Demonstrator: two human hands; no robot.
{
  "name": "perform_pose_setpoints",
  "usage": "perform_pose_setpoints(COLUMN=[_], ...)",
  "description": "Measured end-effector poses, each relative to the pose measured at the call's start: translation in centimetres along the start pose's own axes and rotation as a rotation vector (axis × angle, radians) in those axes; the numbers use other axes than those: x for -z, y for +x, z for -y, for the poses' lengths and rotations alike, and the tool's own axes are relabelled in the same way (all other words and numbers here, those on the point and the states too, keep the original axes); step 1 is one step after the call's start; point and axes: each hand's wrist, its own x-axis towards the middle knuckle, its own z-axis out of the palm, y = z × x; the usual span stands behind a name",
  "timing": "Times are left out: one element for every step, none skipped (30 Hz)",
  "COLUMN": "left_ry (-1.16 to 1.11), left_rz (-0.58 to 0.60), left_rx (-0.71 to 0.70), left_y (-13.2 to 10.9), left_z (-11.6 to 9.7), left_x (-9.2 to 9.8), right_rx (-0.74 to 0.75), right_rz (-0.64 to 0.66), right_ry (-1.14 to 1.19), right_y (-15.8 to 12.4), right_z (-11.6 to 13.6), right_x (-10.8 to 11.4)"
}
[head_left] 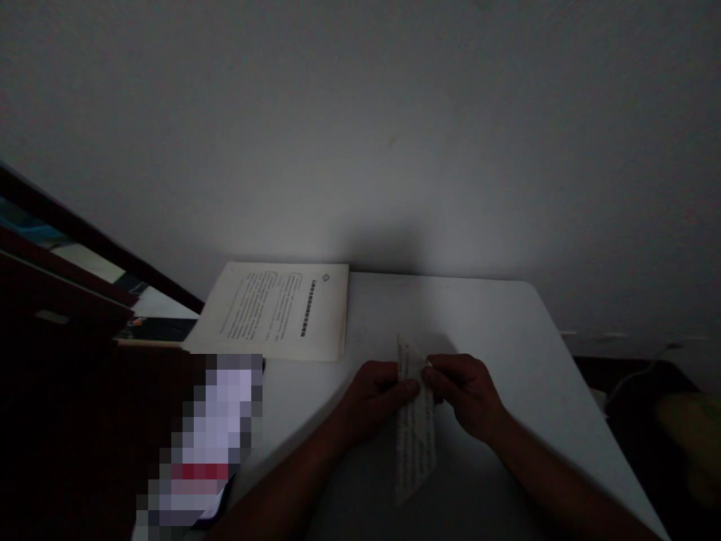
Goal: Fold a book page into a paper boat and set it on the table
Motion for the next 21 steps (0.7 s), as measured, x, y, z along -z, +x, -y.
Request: perform_pose_setpoints(left_ry=[0.003,0.005,0.006,0.005,0.002,-0.001,0.001,0.009,0.025,0.048,0.076,0.11,0.148,0.189,0.233,0.275,0.31,0.332,0.341,0.336,0.323], left_rz=[0.003,0.006,0.011,0.016,0.02,0.026,0.029,0.032,0.032,0.026,0.017,0.005,-0.003,-0.007,-0.006,0.002,0.011,0.02,0.026,0.036,0.052], left_rx=[0.002,0.008,0.015,0.023,0.032,0.036,0.035,0.025,0.007,-0.015,-0.034,-0.044,-0.04,-0.022,0.006,0.036,0.061,0.082,0.1,0.115,0.129], left_y=[0.0,0.0,0.01,0.01,0.02,0.02,0.03,0.04,0.05,0.07,0.08,0.09,0.11,0.13,0.16,0.18,0.22,0.24,0.27,0.28,0.29], left_z=[0.03,0.07,0.1,0.12,0.12,0.09,0.04,-0.03,-0.11,-0.18,-0.22,-0.24,-0.22,-0.17,-0.08,0.02,0.13,0.23,0.3,0.34,0.34], left_x=[0.01,0.02,0.03,0.05,0.07,0.08,0.09,0.09,0.08,0.07,0.06,0.05,0.05,0.07,0.11,0.15,0.21,0.28,0.34,0.39,0.44], right_rx=[0.007,0.017,0.026,0.031,0.032,0.03,0.024,0.017,0.011,0.005,0.004,0.003,-0.001,-0.007,-0.019,-0.033,-0.046,-0.055,-0.059,-0.062,-0.064], right_rz=[-0.007,-0.01,-0.006,0.0,0.012,0.022,0.031,0.037,0.041,0.045,0.047,0.053,0.052,0.041,0.023,-0.004,-0.032,-0.062,-0.086,-0.104,-0.122], right_ry=[0.005,0.009,0.009,0.005,0.001,0.002,0.004,0.007,0.011,0.011,0.012,0.011,0.013,0.019,0.026,0.035,0.042,0.045,0.048,0.055,0.07], right_y=[-0.02,-0.04,-0.07,-0.09,-0.11,-0.1,-0.08,-0.05,0.01,0.06,0.12,0.16,0.18,0.17,0.15,0.13,0.1,0.09,0.1,0.13,0.19], right_z=[0.04,0.05,0.05,0.03,0.0,-0.03,-0.05,-0.06,-0.05,-0.01,0.03,0.08,0.12,0.14,0.14,0.12,0.09,0.03,-0.04,-0.11,-0.2], right_x=[-0.01,-0.02,-0.02,-0.01,0.02,0.04,0.07,0.09,0.11,0.11,0.1,0.09,0.07,0.05,0.04,0.03,0.03,0.03,0.03,0.03,0.02])
